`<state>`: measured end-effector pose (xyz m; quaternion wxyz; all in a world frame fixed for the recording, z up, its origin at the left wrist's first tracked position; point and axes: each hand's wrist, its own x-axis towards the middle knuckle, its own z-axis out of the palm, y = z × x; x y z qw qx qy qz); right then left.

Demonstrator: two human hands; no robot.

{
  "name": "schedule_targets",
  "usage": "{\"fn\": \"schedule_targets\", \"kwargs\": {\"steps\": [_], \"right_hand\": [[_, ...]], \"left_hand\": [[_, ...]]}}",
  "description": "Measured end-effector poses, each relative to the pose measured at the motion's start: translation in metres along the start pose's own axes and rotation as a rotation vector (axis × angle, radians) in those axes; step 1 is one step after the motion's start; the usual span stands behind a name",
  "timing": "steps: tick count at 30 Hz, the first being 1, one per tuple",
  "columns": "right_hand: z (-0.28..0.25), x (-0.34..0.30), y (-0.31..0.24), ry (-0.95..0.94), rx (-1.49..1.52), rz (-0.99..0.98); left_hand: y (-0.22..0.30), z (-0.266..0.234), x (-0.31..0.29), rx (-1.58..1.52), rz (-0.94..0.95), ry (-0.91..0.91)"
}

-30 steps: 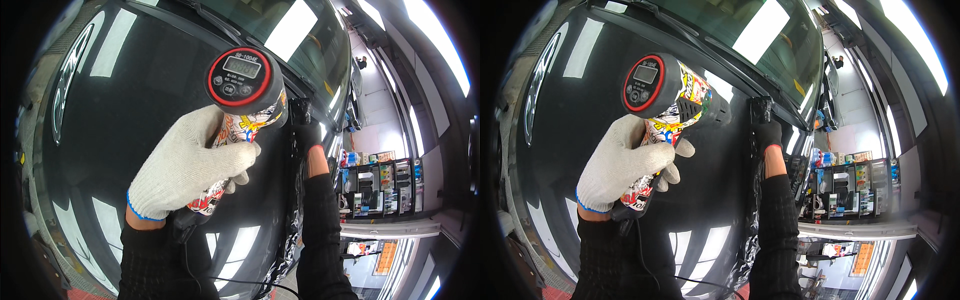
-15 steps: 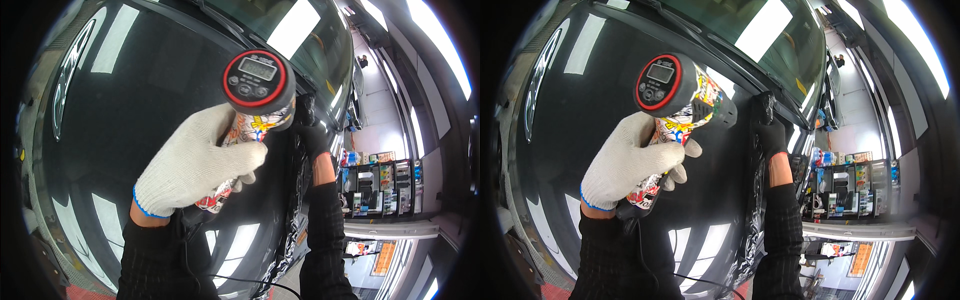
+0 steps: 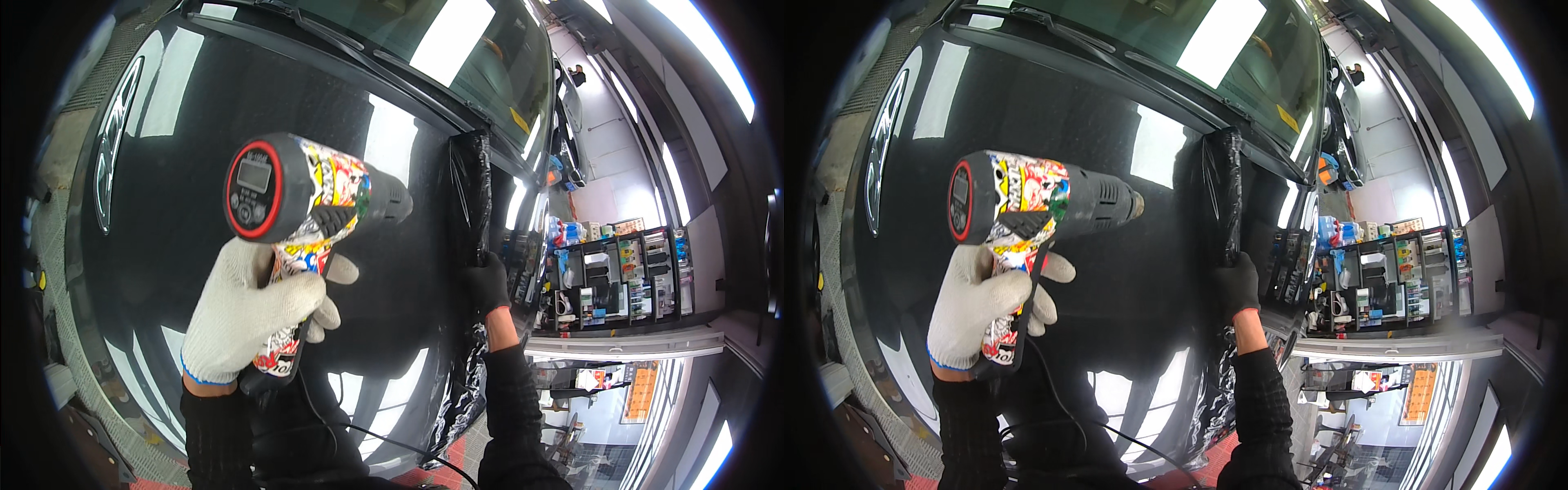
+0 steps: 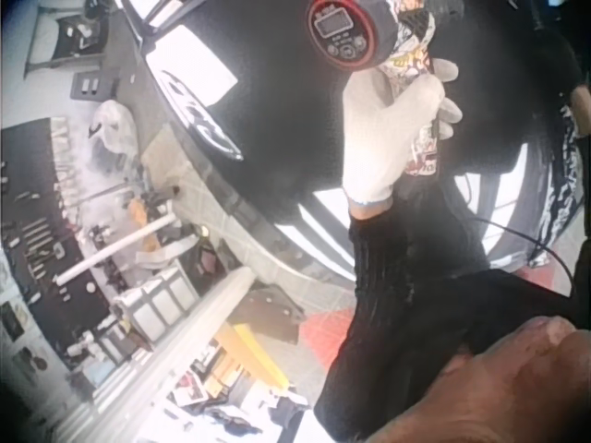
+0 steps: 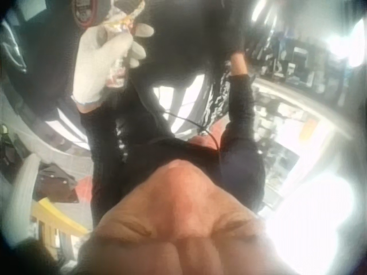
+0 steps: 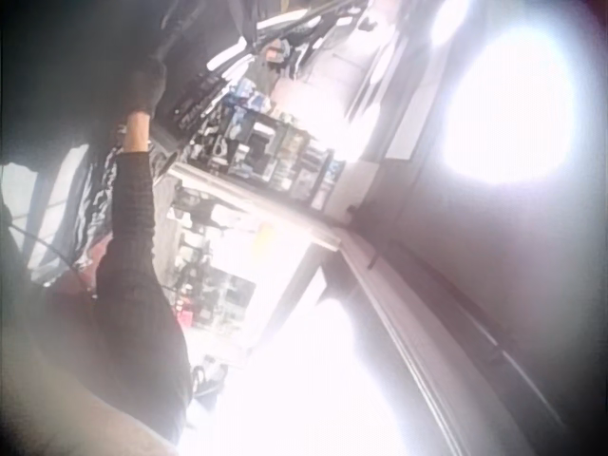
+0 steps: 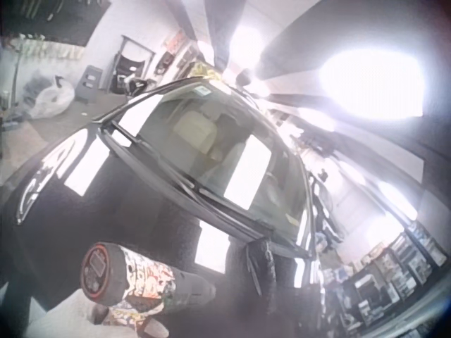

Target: The person uses a heat gun to warm a black vinyl wrap on the front of a car and peels it off by hand. The wrap is removed in sections from the hood and front bumper area, with the person repeatedly heating and pulling the material away from the paint.

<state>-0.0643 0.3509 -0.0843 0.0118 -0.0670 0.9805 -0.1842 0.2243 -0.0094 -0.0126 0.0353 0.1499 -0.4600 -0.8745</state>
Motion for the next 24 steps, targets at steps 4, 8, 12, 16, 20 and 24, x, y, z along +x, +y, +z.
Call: {"fn": "schedule_targets", "kwargs": {"steps": [4, 8, 12, 16, 20, 24], "right_hand": [[0.016, 0.007, 0.006, 0.012, 0.23, -0.014], [0.025, 0.018, 0.005, -0.133, 0.566, 0.215], [0.029, 0.014, -0.006, -0.115, 0.642, 0.191], [0.025, 0.006, -0.016, -0.129, 0.687, 0.194], [0.019, 0.001, -0.026, -0.164, 0.707, 0.177], [0.015, -0.005, -0.034, -0.186, 0.701, 0.204]], "left_hand": [[-0.016, 0.009, -0.015, -0.051, -0.024, 0.06], [-0.026, 0.009, -0.03, -0.09, -0.05, 0.063], [-0.031, 0.005, -0.037, -0.065, -0.033, 0.023], [-0.038, 0.005, -0.036, -0.084, -0.071, 0.04], [-0.044, 0.007, -0.032, -0.095, -0.094, 0.016], [-0.045, 0.01, -0.031, -0.042, -0.103, -0.003]]}}
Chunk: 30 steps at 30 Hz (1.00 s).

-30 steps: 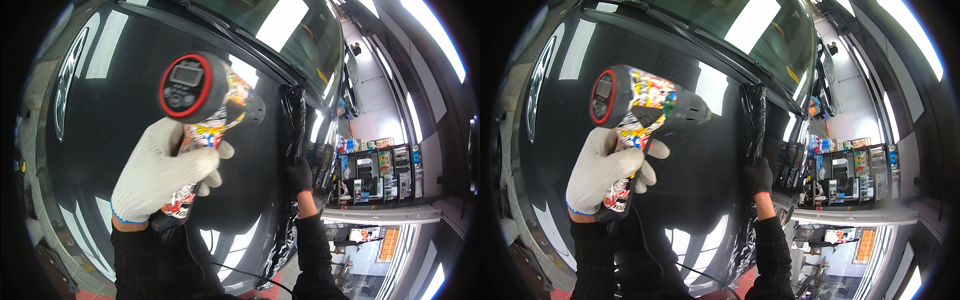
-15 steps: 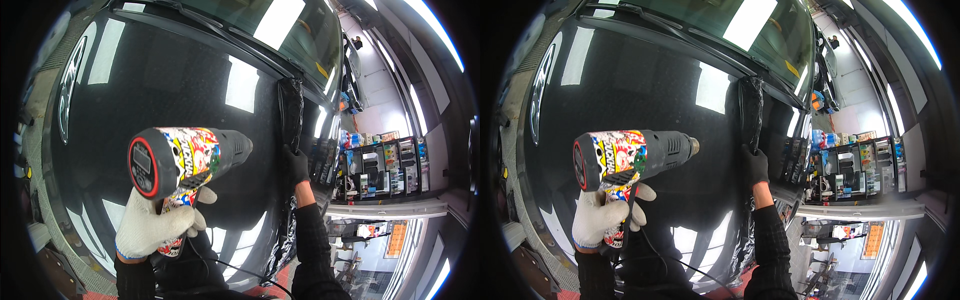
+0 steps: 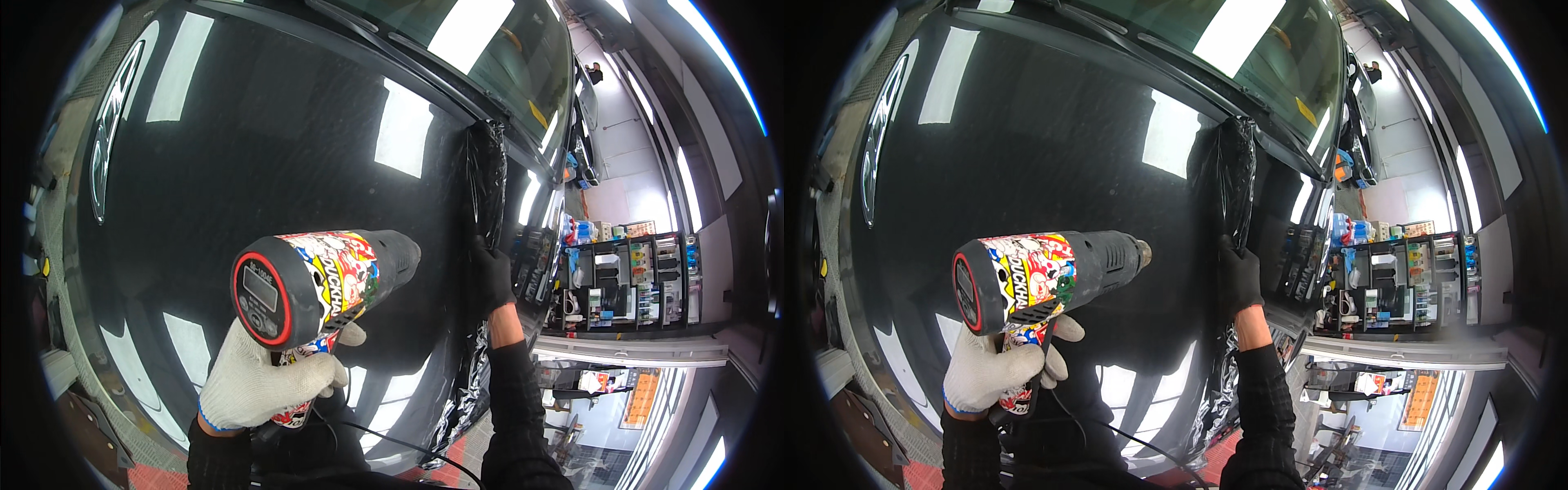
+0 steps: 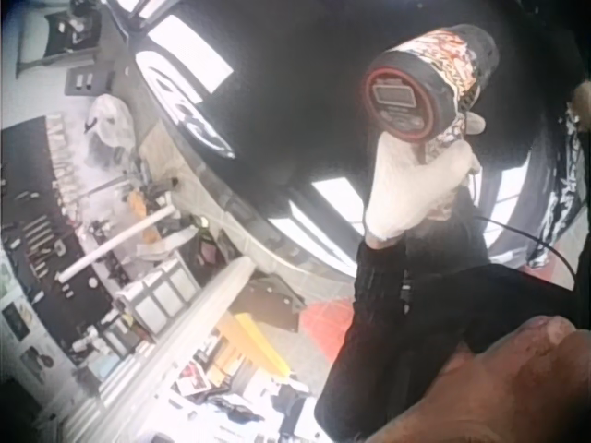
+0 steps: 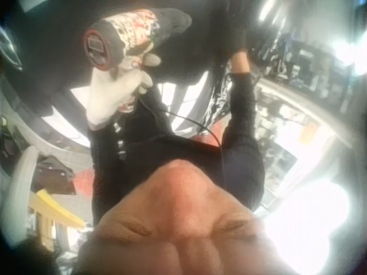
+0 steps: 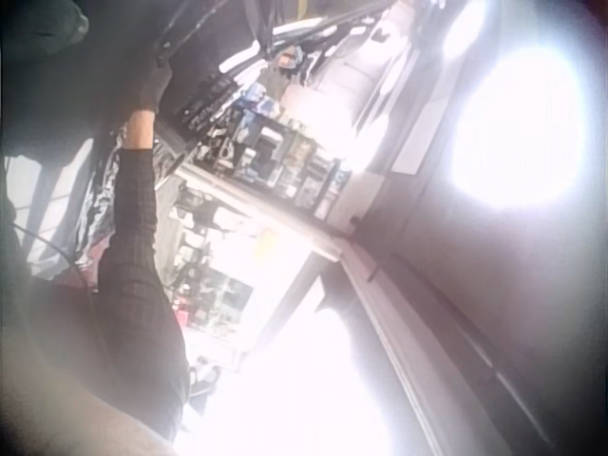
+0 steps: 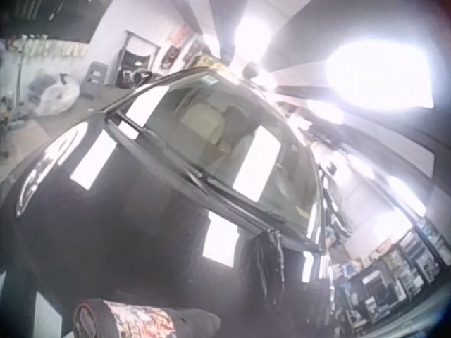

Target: The person uses a heat gun to warm a black vinyl wrap on the front of a car and peels it off by hand. The wrap is removed in sections from the hood and front bumper area, with the person repeatedly heating and pulling the material away from the paint.

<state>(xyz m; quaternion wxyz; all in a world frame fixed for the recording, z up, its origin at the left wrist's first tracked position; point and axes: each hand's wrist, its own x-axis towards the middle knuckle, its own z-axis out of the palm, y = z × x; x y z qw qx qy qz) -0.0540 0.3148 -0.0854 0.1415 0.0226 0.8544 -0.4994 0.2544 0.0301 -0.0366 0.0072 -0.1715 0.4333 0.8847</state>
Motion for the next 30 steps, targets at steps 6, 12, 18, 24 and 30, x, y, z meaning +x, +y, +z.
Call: {"fn": "schedule_targets", "kwargs": {"steps": [6, 12, 18, 24, 30], "right_hand": [[0.001, -0.01, -0.008, -0.022, 0.01, 0.01], [0.003, -0.022, -0.017, -0.05, -0.001, -0.007], [0.01, -0.028, -0.024, -0.077, 0.015, -0.016], [0.012, -0.032, -0.024, -0.053, 0.003, -0.024], [0.014, -0.036, -0.028, -0.039, -0.019, -0.044]], "left_hand": [[-0.002, 0.0, 0.002, -0.033, 0.001, 0.0], [-0.008, -0.002, 0.003, -0.059, -0.027, -0.001], [-0.007, -0.003, 0.001, -0.072, -0.043, 0.011], [-0.005, -0.008, -0.002, 0.037, 0.007, 0.024], [-0.012, -0.007, -0.013, -0.126, 0.094, 0.084]]}}
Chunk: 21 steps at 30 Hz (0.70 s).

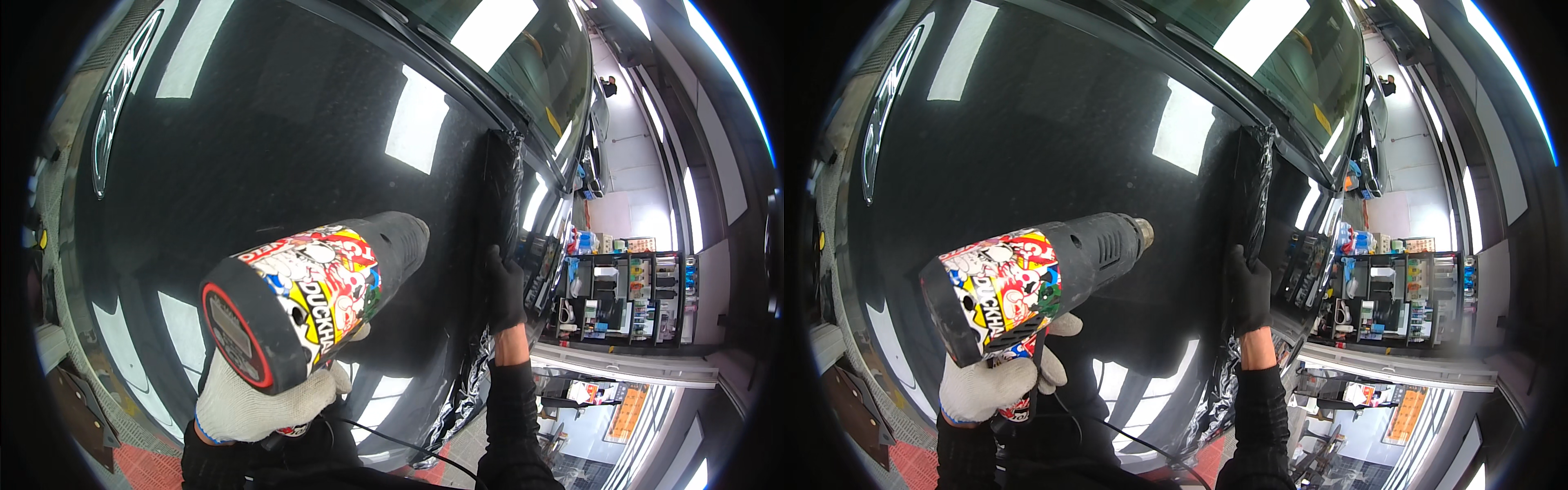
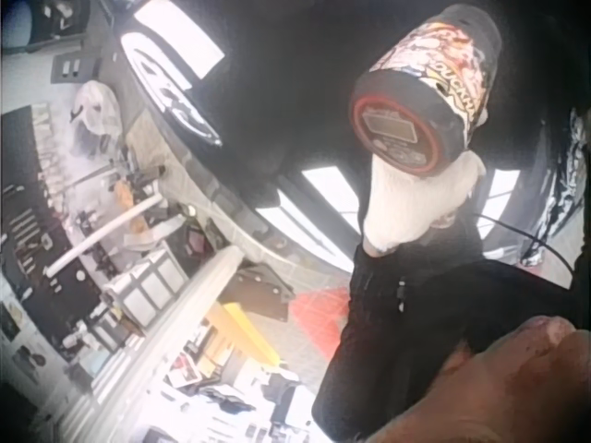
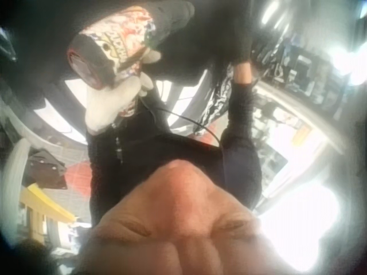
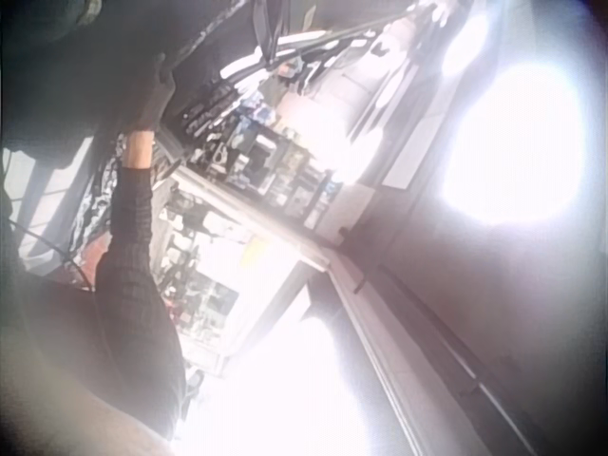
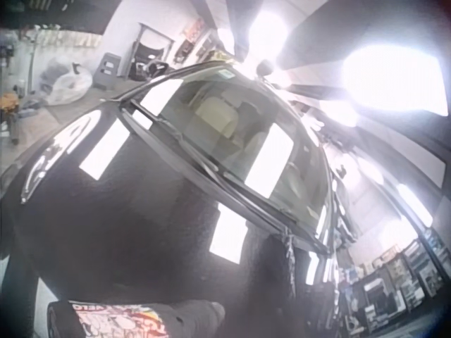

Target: The person uses a heat gun to warm a black vinyl wrap on the front of a car and peels it off by hand. The wrap is removed in sections from the hood and front bumper area, with the person repeatedly heating and pulling the material away from the paint.

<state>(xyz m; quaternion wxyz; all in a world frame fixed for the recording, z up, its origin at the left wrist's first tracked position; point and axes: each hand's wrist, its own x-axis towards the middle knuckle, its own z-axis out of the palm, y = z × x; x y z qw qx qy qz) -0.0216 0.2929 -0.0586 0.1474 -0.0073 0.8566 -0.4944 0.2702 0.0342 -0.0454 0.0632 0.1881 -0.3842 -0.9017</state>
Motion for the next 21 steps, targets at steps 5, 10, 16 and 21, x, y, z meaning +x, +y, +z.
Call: {"fn": "schedule_targets", "kwargs": {"steps": [5, 10, 16, 21], "right_hand": [[-0.014, 0.005, 0.012, -0.029, -0.059, -0.037], [-0.038, -0.005, 0.048, 0.025, -0.405, -0.181], [-0.045, -0.054, 0.1, 0.353, -0.823, -0.147], [-0.05, -0.036, 0.117, 0.32, -0.568, -0.209]], "left_hand": [[-0.001, 0.001, -0.002, 0.004, 0.033, 0.018], [0.003, 0.006, -0.016, 0.076, -0.068, 0.057], [0.001, 0.0, -0.052, 0.033, -0.11, 0.018], [-0.012, -0.005, -0.066, 0.008, -0.144, -0.009]]}}
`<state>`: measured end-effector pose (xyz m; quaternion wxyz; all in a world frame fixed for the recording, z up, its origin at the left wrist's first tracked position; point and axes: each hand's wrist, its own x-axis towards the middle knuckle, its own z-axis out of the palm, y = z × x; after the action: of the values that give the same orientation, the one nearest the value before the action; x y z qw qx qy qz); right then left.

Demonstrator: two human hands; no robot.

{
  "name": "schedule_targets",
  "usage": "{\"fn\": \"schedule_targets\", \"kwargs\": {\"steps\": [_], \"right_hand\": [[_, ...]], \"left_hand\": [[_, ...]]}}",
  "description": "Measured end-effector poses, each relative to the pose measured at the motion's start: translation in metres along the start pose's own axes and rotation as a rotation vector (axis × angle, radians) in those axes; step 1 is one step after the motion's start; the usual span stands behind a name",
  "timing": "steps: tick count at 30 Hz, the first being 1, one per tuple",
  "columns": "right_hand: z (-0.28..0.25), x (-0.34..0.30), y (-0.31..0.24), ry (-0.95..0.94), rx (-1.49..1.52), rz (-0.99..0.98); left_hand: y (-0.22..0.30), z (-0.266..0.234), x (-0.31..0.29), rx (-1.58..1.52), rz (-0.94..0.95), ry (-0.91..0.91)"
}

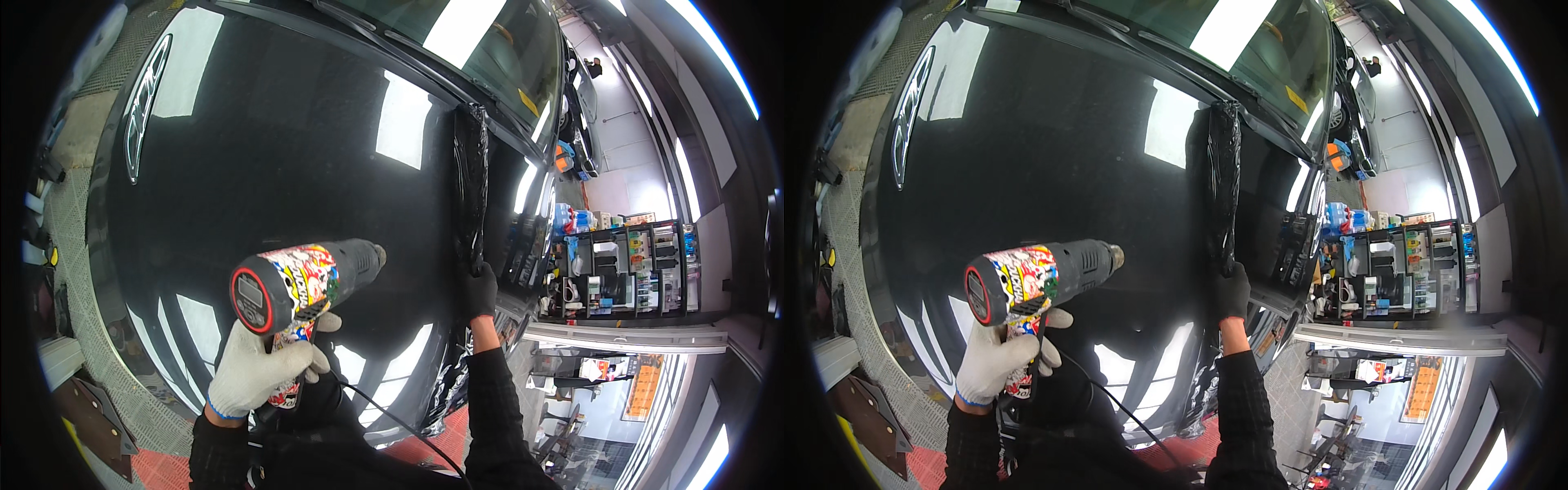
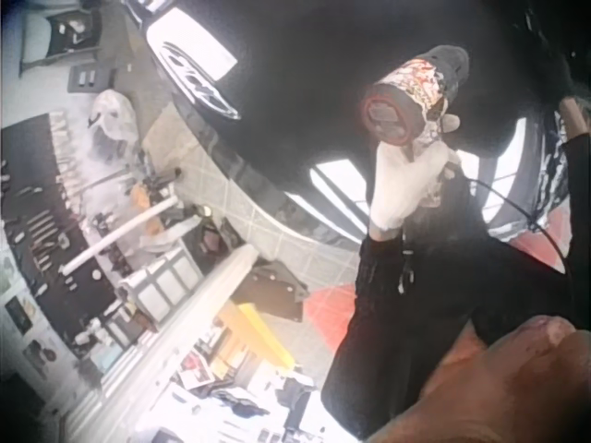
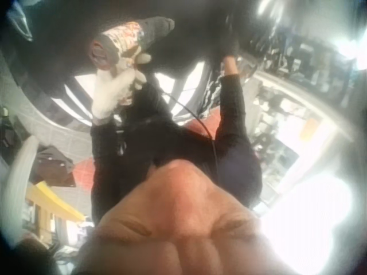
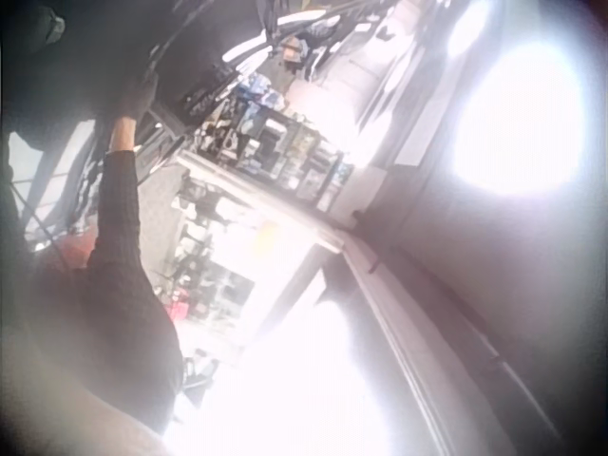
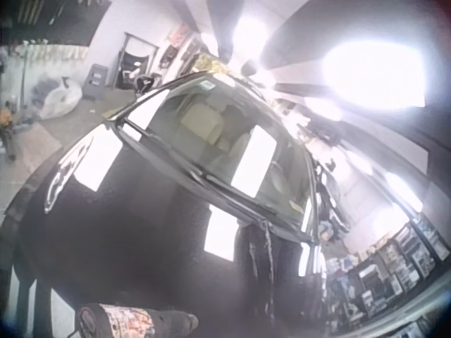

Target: The person uses a heat gun to warm a black vinyl wrap on the front of a car and peels it off by hand. The wrap is removed in sections from the hood and front bumper area, with the person repeatedly heating and pulling the material away from the paint.

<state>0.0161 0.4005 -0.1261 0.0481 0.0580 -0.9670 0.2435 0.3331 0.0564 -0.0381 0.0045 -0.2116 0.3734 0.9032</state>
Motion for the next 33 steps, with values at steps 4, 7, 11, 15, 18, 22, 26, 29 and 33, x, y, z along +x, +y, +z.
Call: {"fn": "schedule_targets", "kwargs": {"steps": [4, 7, 11, 15, 18, 22, 26, 29, 33], "right_hand": [[0.005, 0.007, 0.002, -0.145, 0.312, 0.145], [0.005, 0.004, -0.005, -0.219, 0.57, 0.267], [0.004, 0.0, -0.019, -0.226, 0.688, 0.344], [-0.003, -0.007, -0.029, -0.247, 0.675, 0.355], [-0.01, -0.013, -0.038, -0.254, 0.706, 0.378], [-0.014, -0.016, -0.046, -0.26, 0.645, 0.38], [-0.014, -0.015, -0.04, -0.274, 0.7, 0.346], [-0.017, -0.012, -0.03, -0.308, 0.538, 0.413], [-0.016, -0.014, -0.024, -0.319, 0.586, 0.37]], "left_hand": [[-0.015, 0.005, -0.013, -0.069, -0.073, -0.056], [-0.026, 0.011, -0.019, -0.105, -0.11, -0.073], [-0.034, 0.017, -0.017, -0.021, -0.153, -0.066], [-0.036, 0.018, -0.017, -0.015, -0.174, -0.045], [-0.039, 0.015, -0.016, -0.028, -0.196, -0.031], [-0.042, 0.01, -0.015, -0.044, -0.2, -0.025], [-0.044, 0.008, -0.014, -0.035, -0.209, -0.005], [-0.046, 0.004, -0.011, 0.024, -0.2, -0.053], [-0.052, 0.002, -0.008, -0.015, -0.216, -0.078]]}}
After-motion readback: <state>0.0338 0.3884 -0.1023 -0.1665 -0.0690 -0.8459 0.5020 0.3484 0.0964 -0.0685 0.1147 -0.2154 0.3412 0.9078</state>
